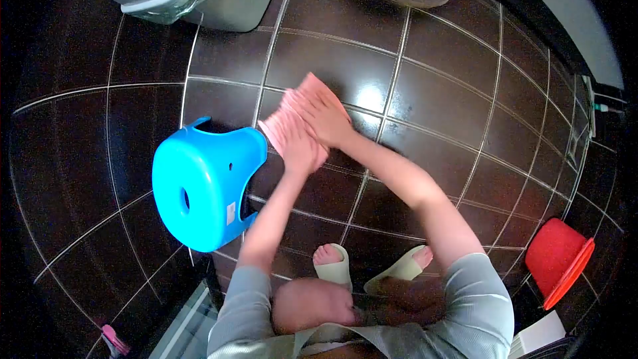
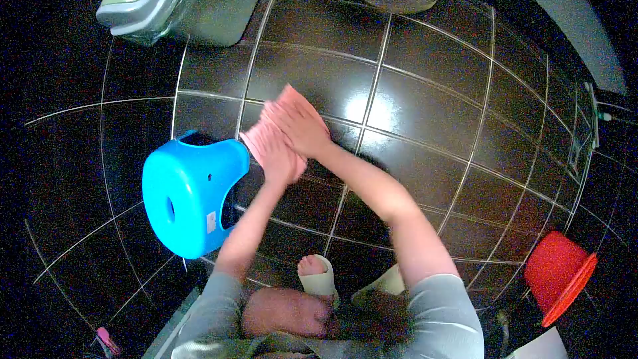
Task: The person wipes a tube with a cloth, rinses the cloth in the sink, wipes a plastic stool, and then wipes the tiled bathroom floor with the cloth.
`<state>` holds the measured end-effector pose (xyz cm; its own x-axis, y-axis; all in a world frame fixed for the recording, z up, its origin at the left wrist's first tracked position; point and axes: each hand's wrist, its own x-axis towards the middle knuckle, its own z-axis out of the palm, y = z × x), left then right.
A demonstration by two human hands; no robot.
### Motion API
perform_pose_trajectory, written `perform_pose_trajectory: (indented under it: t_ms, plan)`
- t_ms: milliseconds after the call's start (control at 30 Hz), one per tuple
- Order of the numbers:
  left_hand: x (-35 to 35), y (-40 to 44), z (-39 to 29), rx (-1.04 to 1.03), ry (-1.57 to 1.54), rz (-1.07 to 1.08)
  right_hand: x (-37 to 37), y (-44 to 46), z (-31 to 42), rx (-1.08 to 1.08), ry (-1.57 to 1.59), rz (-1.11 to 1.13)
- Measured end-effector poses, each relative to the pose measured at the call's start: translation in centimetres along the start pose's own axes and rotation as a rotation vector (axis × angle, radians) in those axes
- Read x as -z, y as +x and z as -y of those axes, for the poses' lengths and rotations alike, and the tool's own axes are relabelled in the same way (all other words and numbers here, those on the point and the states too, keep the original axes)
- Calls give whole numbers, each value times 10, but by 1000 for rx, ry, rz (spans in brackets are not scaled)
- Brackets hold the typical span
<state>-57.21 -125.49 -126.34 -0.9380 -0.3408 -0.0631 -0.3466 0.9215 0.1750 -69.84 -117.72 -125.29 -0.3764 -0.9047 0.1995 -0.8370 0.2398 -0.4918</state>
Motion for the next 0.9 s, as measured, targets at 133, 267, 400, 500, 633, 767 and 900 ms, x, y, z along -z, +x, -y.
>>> perform_pose_trajectory:
  t_ms: [133,267,400,500,633,767,900]
  plan:
    - [19,67,10,177,171,-197,-12,71,-28,30,37,-134]
    - [25,62,-19,266,159,-132,-4,56,-31,-16,-94,-100]
    - [10,-1,-72,177,-13,-36,23,-28,-16,-72,-45,75]
    - [-7,-57,-87,31,-94,23,38,-87,6,-58,-103,257]
    - [7,-35,-80,76,-128,-2,32,-62,-10,72,7,247]
    - [-11,46,-29,167,33,33,7,29,-44,20,-186,21]
    - [-63,127,7,165,-40,-213,9,96,-93,-35,-182,-216]
